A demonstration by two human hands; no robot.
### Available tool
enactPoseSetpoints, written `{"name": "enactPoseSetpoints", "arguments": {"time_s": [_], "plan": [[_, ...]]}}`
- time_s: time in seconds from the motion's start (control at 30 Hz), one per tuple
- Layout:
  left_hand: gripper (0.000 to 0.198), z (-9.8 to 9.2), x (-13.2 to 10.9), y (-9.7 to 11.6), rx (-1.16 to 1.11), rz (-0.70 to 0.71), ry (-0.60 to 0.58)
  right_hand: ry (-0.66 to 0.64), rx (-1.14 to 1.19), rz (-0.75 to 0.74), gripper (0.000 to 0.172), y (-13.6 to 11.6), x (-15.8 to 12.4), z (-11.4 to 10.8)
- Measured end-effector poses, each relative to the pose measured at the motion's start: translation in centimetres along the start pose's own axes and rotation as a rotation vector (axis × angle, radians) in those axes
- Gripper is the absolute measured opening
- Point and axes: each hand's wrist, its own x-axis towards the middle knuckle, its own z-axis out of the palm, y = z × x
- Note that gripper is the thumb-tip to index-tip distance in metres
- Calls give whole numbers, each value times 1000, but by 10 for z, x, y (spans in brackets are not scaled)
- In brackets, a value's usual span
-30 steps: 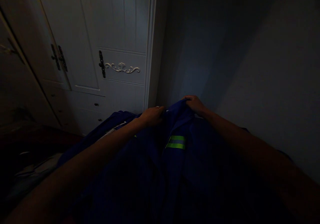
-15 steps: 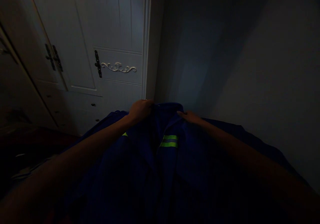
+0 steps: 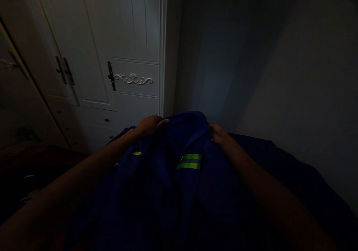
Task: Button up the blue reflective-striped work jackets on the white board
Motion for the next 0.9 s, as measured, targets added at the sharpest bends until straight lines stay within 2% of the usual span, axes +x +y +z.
{"name": "enactPoseSetpoints", "arguments": {"time_s": [0.03, 0.1, 0.17, 0.23, 0.3, 0.4, 0.47, 0.5, 0.53, 0.6, 0.7, 0.8, 0.9], "plan": [[51, -2, 0, 11, 32, 51, 42, -22, 31, 6, 33, -3, 0, 4], [67, -6, 1, 36, 84, 202, 154, -63, 99, 11, 33, -10, 0, 12], [73, -11, 4, 62, 77, 353, 258, -85, 140, 10, 32, -16, 1, 16], [65, -16, 11, 82, 61, 426, 306, -69, 155, 2, 29, -22, 0, 17], [51, -21, 17, 94, 90, 459, 265, 7, 144, -6, 27, -27, -3, 15], [40, -26, 25, 98, 181, 491, 167, 249, 102, -47, 32, -39, -23, 11], [35, -28, 27, 98, 233, 492, 164, 410, -41, -170, 36, -50, -45, 15], [33, -29, 27, 98, 253, 492, 178, 448, -165, -250, 38, -57, -57, 19], [30, -30, 27, 99, 268, 496, 202, 437, -325, -318, 41, -62, -69, 25], [25, -32, 27, 101, 296, 520, 265, 367, -630, -357, 50, -71, -86, 40], [21, -38, 26, 104, 350, 597, 359, 339, -869, -260, 58, -73, -93, 58], [21, -44, 24, 102, 390, 631, 399, 366, -892, -197, 47, -68, -87, 60], [21, -46, 23, 93, 413, 589, 403, 330, -730, -199, 33, -66, -81, 45]]}}
